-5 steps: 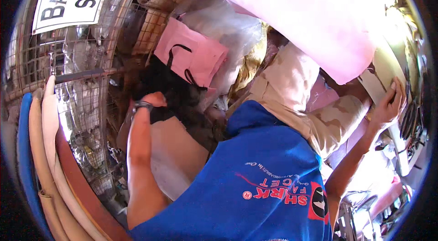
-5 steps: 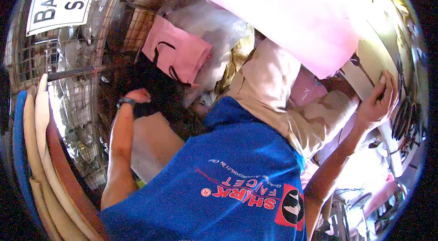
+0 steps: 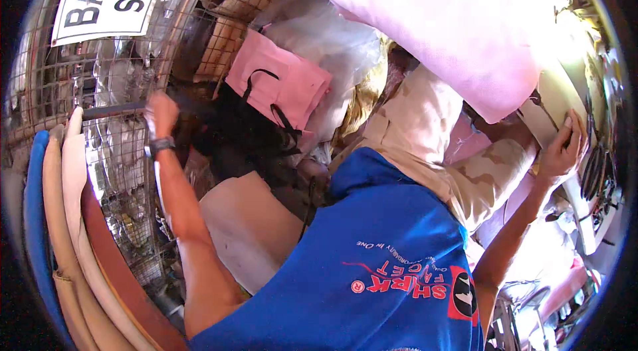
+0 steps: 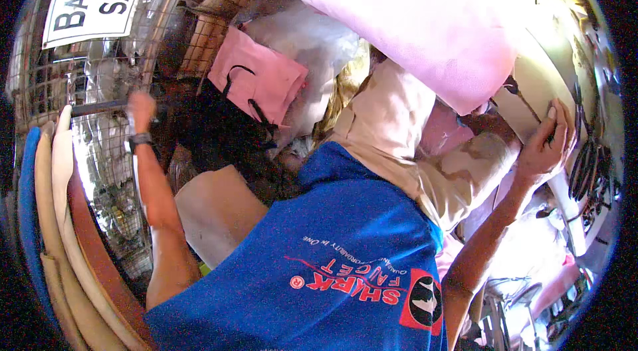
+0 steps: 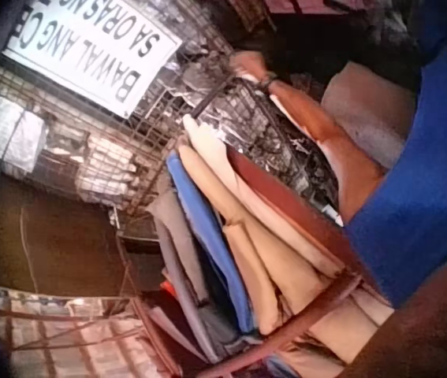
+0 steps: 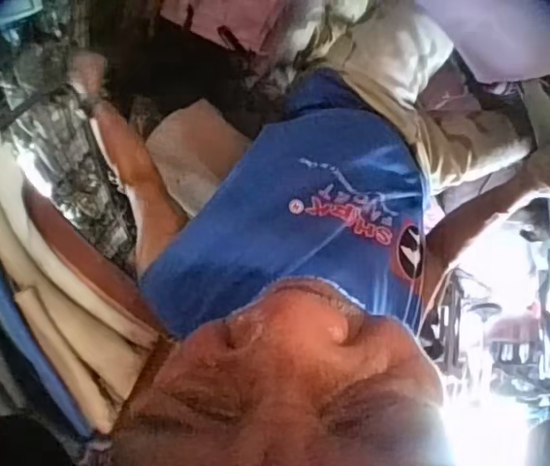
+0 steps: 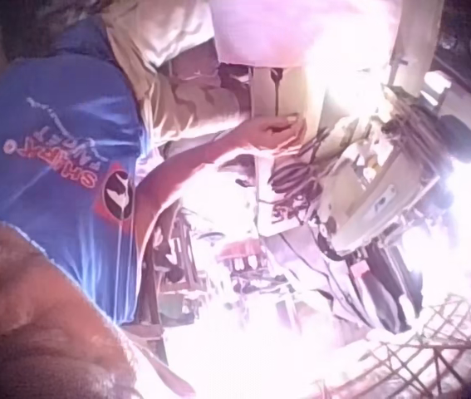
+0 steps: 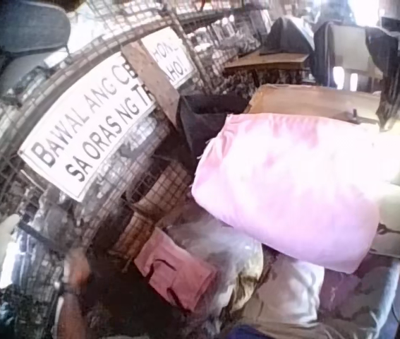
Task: The person is using an industrial sewing machine to sew a pink leather or fabric component, possibly for a bag.
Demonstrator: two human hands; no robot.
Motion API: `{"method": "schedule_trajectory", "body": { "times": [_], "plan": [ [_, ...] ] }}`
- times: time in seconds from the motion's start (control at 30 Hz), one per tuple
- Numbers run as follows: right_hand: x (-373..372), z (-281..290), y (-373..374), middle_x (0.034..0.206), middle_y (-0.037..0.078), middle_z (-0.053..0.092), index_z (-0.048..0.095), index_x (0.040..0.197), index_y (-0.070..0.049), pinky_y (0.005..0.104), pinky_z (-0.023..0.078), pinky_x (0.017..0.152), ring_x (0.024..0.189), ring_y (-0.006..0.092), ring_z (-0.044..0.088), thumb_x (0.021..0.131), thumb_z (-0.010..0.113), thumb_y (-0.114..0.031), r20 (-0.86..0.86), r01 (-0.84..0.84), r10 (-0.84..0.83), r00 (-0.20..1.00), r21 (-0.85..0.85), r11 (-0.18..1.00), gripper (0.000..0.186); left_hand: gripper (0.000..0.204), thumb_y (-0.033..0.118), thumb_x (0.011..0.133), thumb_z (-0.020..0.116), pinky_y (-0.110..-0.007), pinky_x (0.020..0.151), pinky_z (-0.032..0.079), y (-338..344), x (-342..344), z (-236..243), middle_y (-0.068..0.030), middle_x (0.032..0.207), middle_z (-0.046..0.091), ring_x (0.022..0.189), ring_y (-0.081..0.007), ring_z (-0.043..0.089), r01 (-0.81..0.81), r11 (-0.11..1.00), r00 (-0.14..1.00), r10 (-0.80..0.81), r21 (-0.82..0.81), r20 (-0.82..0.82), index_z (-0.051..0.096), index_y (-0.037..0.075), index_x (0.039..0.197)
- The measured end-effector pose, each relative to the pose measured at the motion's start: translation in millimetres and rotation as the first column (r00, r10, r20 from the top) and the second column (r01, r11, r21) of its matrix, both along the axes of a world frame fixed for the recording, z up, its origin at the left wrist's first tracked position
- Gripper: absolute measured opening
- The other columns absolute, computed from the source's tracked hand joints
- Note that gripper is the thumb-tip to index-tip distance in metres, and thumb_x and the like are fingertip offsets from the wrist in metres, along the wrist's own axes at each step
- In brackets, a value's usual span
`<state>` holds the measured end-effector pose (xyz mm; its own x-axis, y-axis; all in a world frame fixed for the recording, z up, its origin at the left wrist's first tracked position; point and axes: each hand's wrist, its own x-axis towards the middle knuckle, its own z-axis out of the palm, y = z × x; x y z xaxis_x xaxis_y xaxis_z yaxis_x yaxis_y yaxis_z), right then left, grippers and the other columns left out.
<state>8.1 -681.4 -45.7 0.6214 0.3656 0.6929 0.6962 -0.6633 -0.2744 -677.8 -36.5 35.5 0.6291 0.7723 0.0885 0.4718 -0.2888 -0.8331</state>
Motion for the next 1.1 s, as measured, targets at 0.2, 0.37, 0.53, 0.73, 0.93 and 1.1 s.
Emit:
{"method": "schedule_trajectory", "body": {
  "times": [0.2,0.37,0.53,0.73,0.93,1.1],
  "plan": [
    [-31.6,59.3,7.1,0.121,0.009,0.068,0.070,0.118,-0.006,0.0338,0.052,0.094,0.110,0.0217,0.064,0.097,0.059,-0.006,-0.310,0.038,0.050,0.949,0.272,0.961,0.023,0.025,0.015,0.104,0.049,-0.029,0.089,0.048,-193.5,328.4,192.2,-0.0061,0.093,0.067,0.086,-0.0119,0.060,0.928,0.199,0.235,0.347,-0.316,0.908,0.061,-0.004,0.116],
    [-128.7,152.6,31.5,0.127,0.018,0.063,0.051,0.139,0.001,0.0377,0.045,0.101,0.111,0.0235,0.062,0.097,0.062,-0.030,-0.578,-0.362,0.595,0.559,0.475,0.802,0.053,0.024,0.007,0.094,0.060,-0.032,0.061,0.053,-353.2,454.0,167.9,-0.0105,0.085,0.066,0.066,-0.0197,0.064,0.867,-0.203,0.483,0.118,-0.456,0.867,0.058,0.004,0.117],
    [-145.3,130.4,21.7,0.122,0.020,0.065,0.039,0.147,0.000,0.0443,0.045,0.105,0.115,0.0326,0.062,0.099,0.056,-0.046,-0.077,0.376,0.997,-0.006,0.924,0.074,0.068,0.020,0.013,0.089,0.066,-0.046,0.063,0.055,-458.0,483.6,92.8,-0.0134,0.088,0.065,0.075,-0.0370,0.068,0.776,-0.516,0.391,-0.056,-0.362,0.919,0.058,0.008,0.106],
    [-136.9,110.5,-83.6,0.107,0.005,0.059,0.033,0.152,-0.004,0.0285,0.047,0.068,0.074,0.0109,0.053,0.099,0.057,-0.013,0.045,0.498,0.912,0.408,0.826,-0.264,0.059,0.017,0.018,0.098,0.058,-0.047,0.057,0.050,-470.4,499.7,67.2,-0.0167,0.079,0.061,0.069,-0.0397,0.064,0.499,-0.732,0.540,-0.156,-0.464,0.827,0.050,0.003,0.099],
    [-153.9,96.0,-175.7,0.104,0.005,0.052,0.029,0.154,-0.008,0.0211,0.039,0.045,0.049,0.0058,0.043,0.109,0.040,-0.022,0.441,0.281,0.711,0.548,0.703,-0.653,0.049,0.016,0.014,0.088,0.073,-0.042,0.060,0.051,-400.6,493.8,72.8,-0.0150,0.079,0.065,0.069,-0.0321,0.066,0.429,-0.713,0.675,-0.154,-0.555,0.721,0.066,0.001,0.094],
    [-149.6,75.3,-161.9,0.089,0.004,0.058,0.042,0.145,-0.004,0.0185,0.040,0.043,0.054,0.0045,0.048,0.101,0.055,-0.013,-0.434,0.442,0.653,0.621,0.882,0.166,0.047,0.015,0.008,0.079,0.080,-0.033,0.060,0.050,-335.0,500.3,101.7,-0.0107,0.076,0.069,0.065,-0.0203,0.066,0.528,-0.455,0.690,-0.262,-0.717,0.675,0.072,0.000,0.088]
  ]
}}
